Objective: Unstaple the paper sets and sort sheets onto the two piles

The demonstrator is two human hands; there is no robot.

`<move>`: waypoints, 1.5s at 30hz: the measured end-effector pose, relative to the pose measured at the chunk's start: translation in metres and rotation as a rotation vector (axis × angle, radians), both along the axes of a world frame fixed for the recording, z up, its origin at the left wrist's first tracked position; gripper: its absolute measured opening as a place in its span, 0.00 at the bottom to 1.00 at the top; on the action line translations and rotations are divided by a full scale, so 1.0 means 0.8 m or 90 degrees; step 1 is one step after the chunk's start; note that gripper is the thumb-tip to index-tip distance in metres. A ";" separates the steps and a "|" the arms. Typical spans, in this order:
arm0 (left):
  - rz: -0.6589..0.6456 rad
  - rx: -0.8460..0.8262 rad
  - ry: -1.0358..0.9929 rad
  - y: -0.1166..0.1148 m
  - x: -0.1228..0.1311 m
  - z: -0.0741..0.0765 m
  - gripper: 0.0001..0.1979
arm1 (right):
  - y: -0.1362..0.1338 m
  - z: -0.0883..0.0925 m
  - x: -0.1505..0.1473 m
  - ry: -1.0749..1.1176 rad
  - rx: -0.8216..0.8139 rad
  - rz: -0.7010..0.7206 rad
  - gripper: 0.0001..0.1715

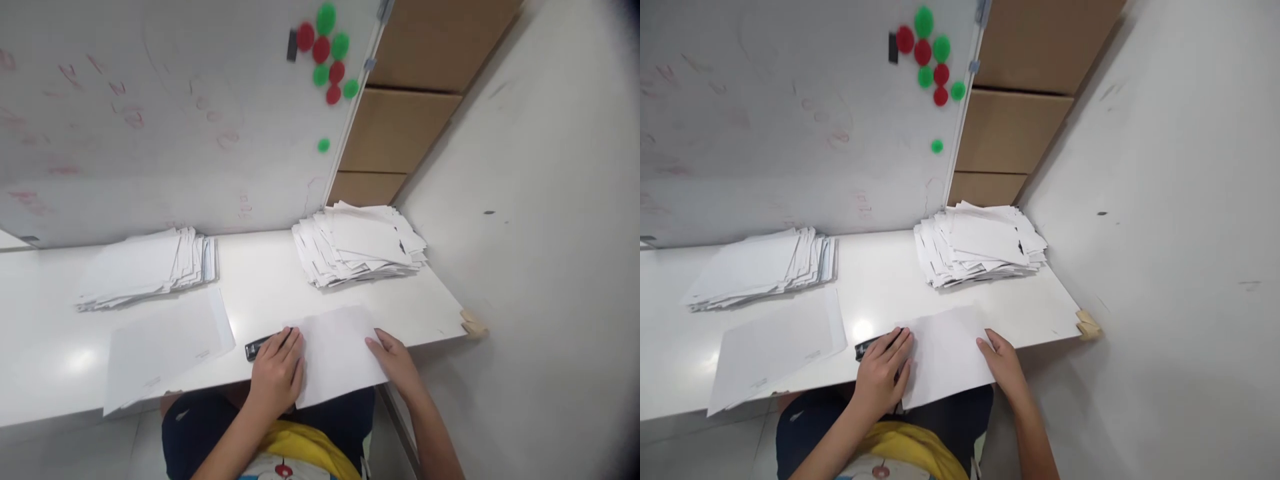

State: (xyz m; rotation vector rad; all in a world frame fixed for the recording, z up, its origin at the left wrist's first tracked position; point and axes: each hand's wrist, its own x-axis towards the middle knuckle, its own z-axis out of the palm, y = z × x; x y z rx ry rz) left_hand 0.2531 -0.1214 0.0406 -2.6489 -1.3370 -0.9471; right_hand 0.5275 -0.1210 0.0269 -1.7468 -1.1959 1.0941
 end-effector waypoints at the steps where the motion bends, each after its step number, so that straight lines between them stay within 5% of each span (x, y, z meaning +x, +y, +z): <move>1: -0.012 -0.001 0.002 0.002 -0.004 0.001 0.21 | 0.011 0.007 -0.001 -0.037 0.018 0.008 0.17; 7: -0.077 0.058 0.014 0.011 -0.025 -0.014 0.28 | 0.069 0.059 0.040 -0.160 0.071 0.000 0.16; 13: -0.063 0.084 0.006 0.009 -0.023 -0.030 0.31 | 0.169 0.084 0.120 -0.370 0.090 -0.218 0.21; 17: -0.078 0.111 0.005 0.000 -0.029 -0.013 0.29 | 0.242 0.093 0.125 -0.450 0.078 -0.192 0.18; 21: 0.010 0.161 0.011 -0.016 -0.068 0.013 0.28 | 0.267 0.099 0.116 -0.524 0.057 -0.188 0.25; 24: 0.134 0.123 0.067 -0.023 -0.123 0.020 0.29 | 0.248 0.090 0.098 -0.568 0.135 -0.213 0.33; 28: 0.266 0.009 0.145 -0.035 -0.208 0.002 0.31 | 0.166 0.060 0.033 -0.524 0.414 -0.163 0.27; 34: 0.133 0.048 0.270 -0.067 -0.300 -0.010 0.23 | 0.012 0.015 -0.073 -0.398 0.491 0.011 0.17; 40: 0.032 0.059 0.335 -0.080 -0.308 0.002 0.19 | -0.049 -0.004 -0.119 -0.296 0.525 0.120 0.20; 45: 0.107 0.029 0.297 -0.067 -0.285 -0.001 0.11 | -0.055 -0.005 -0.167 -0.189 0.507 0.233 0.21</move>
